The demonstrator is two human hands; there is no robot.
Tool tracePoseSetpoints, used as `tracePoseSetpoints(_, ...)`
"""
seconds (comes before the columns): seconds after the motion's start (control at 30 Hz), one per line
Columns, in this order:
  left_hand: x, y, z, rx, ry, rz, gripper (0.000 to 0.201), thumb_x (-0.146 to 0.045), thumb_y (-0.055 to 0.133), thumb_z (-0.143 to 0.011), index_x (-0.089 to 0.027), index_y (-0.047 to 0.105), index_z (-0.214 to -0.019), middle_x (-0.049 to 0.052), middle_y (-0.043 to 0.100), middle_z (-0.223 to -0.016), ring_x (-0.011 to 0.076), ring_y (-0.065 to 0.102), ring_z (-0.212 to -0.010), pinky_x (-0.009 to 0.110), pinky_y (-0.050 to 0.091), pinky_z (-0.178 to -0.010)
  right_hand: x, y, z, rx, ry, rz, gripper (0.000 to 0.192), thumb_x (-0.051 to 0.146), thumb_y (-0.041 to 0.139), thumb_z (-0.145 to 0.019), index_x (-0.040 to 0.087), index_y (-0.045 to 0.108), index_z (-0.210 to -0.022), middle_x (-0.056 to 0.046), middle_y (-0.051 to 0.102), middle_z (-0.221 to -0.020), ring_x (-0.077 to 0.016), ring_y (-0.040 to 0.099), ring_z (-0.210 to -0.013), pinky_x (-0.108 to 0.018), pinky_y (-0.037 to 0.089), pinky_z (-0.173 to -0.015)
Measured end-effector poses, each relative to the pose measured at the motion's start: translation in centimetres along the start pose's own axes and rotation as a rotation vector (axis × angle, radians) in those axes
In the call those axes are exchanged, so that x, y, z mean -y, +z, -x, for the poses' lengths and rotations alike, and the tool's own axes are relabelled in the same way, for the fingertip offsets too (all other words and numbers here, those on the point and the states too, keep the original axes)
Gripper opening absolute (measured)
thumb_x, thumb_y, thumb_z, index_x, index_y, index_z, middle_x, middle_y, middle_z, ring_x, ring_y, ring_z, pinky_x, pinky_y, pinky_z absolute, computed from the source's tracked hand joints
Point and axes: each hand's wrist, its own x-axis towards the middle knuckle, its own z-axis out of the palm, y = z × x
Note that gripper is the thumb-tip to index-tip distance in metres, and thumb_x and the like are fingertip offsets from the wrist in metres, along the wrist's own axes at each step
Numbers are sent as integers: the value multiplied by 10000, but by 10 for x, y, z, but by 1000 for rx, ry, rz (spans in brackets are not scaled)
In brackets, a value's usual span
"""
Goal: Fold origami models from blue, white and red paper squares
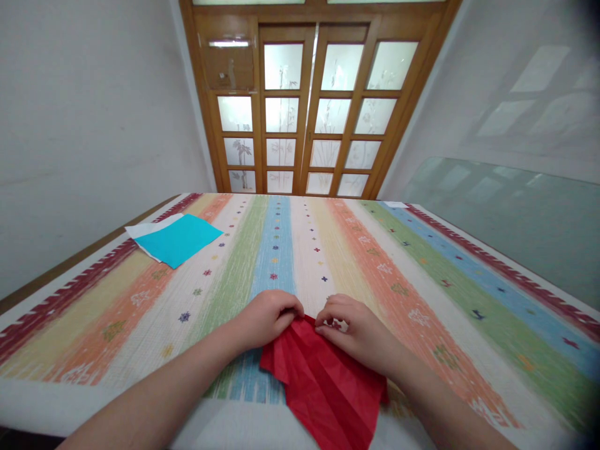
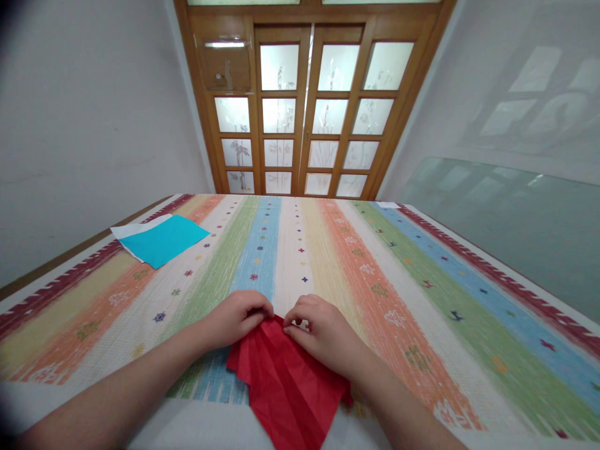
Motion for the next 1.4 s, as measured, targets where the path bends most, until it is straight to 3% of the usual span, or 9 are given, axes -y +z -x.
tracePoseSetpoints(0.2, -1, 2, 1, 33, 0, -11, 232, -70, 535, -862, -203, 718, -912, 25, 732, -901, 173, 650, -875, 293, 465, -854, 0, 3, 0, 59, 70, 46, 88, 136, 656, -849, 218, 684, -839, -6, 638, -807, -163, 586, -770, -287, 419, -701)
tracePoseSetpoints(0.3, -1, 3, 0, -25, -52, 77, 232, -109, 545, -883, -211, 693, -1029, 41, 732, -989, 190, 656, -931, 318, 471, -883, 0, 3, 0, 15, 70, 34, 111, 117, 607, -847, 213, 660, -831, -16, 637, -836, -172, 588, -803, -292, 424, -720)
tracePoseSetpoints(0.4, 4, 4, -1, -159, -158, 229, 411, -185, 655, -849, -223, 597, -1254, 86, 689, -1167, 238, 634, -1074, 367, 464, -957, -2, 2, -1, -66, 134, -30, 102, 130, 571, -854, 210, 630, -828, -10, 633, -811, -164, 584, -747, -286, 427, -680)
tracePoseSetpoints(0.5, 11, 5, -4, -159, -318, 513, 592, -343, 754, -805, -207, 528, -1335, 140, 671, -1177, 289, 647, -1067, 403, 501, -904, -8, 0, -3, -139, 218, -107, 91, 176, 553, -876, 214, 616, -821, 4, 631, -752, -159, 581, -687, -281, 420, -630)
tracePoseSetpoints(0.6, 15, 4, -6, -56, -455, 852, 542, -455, 771, -784, -166, 588, -1205, 148, 710, -1041, 268, 698, -900, 348, 530, -748, -14, 0, -4, -215, 268, -158, 86, 225, 559, -885, 216, 613, -819, 10, 623, -721, -161, 577, -668, -284, 412, -614)
tracePoseSetpoints(0.73, 18, -1, -6, -49, -565, 932, 440, -423, 840, -715, -126, 687, -1001, 133, 735, -924, 204, 689, -724, 269, 487, -618, -20, 1, -7, -290, 314, -284, 102, 275, 595, -870, 211, 603, -792, 12, 593, -716, -156, 542, -665, -283, 388, -611)
tracePoseSetpoints(1.0, 30, -8, -9, -250, -598, 1175, 440, -314, 875, -688, -114, 737, -1055, 165, 752, -1086, 253, 723, -906, 332, 551, -828, -32, 3, -6, -289, 522, -867, 230, 387, 724, -813, 190, 610, -777, 28, 562, -684, -100, 470, -572, -232, 321, -526)
tracePoseSetpoints(1.2, 34, -12, -11, -398, -563, 1181, 400, -368, 872, -689, -113, 750, -971, 146, 774, -985, 243, 728, -835, 326, 566, -785, -38, 4, -9, -344, 574, -1127, 262, 365, 794, -761, 206, 589, -798, 34, 545, -697, -97, 497, -572, -216, 405, -530)
tracePoseSetpoints(1.4, 37, -12, -10, -475, -535, 1031, 402, -447, 831, -721, -114, 747, -930, 133, 772, -924, 237, 719, -797, 318, 555, -752, -43, 6, -10, -433, 588, -1106, 339, 459, 781, -783, 228, 550, -875, 63, 502, -656, -87, 446, -526, -193, 378, -492)
